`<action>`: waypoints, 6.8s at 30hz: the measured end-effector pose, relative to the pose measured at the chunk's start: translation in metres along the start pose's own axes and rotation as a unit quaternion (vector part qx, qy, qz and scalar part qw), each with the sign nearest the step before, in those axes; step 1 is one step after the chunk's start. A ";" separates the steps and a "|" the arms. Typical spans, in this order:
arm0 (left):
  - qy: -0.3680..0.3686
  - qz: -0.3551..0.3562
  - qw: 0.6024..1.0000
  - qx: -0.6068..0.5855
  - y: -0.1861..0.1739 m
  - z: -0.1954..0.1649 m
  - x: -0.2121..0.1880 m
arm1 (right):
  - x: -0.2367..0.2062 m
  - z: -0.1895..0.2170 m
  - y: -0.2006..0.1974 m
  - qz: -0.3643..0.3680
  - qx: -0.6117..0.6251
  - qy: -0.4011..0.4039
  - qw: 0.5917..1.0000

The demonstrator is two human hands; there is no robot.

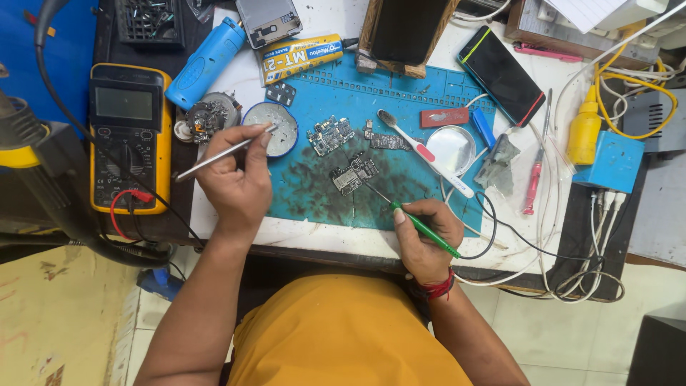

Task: The person uses a soldering iron and tweezers to work on a small circuit board. They repeatedly apply heat to specific points on the board while holding it steady with tweezers. The person adjusts the board's position and continues soldering different areas throughout the clip.

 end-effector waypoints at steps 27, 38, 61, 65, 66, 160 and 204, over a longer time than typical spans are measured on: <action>0.016 0.192 0.975 0.107 0.044 -0.051 -0.047 | -0.003 -0.001 0.000 0.001 -0.009 0.024 1.000; -0.020 0.170 0.980 0.102 0.042 -0.050 -0.047 | 0.001 0.006 0.003 0.020 -0.032 0.002 0.999; -0.008 0.171 0.978 0.123 0.043 -0.050 -0.047 | 0.005 0.011 0.004 0.028 -0.025 -0.001 0.999; -0.016 0.174 0.978 0.111 0.043 -0.049 -0.047 | 0.004 0.011 0.004 0.032 -0.023 -0.003 0.999; -0.022 0.175 0.978 0.108 0.044 -0.049 -0.047 | 0.004 0.010 0.004 0.034 -0.024 -0.004 0.999; -0.033 0.186 0.977 0.100 0.044 -0.049 -0.048 | 0.008 0.028 0.019 0.073 -0.102 -0.110 0.986; -0.032 0.185 0.977 0.099 0.044 -0.048 -0.049 | 0.008 0.029 0.020 0.074 -0.109 -0.120 0.984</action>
Point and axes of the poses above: each hand's wrist, its own x-axis towards the middle knuckle, its own y-axis out of the palm, z = x × y, the point moved 3 cm from there along x, towards the middle knuckle, and after that the axes turned 15 degrees about x, right-handed, at the moved point
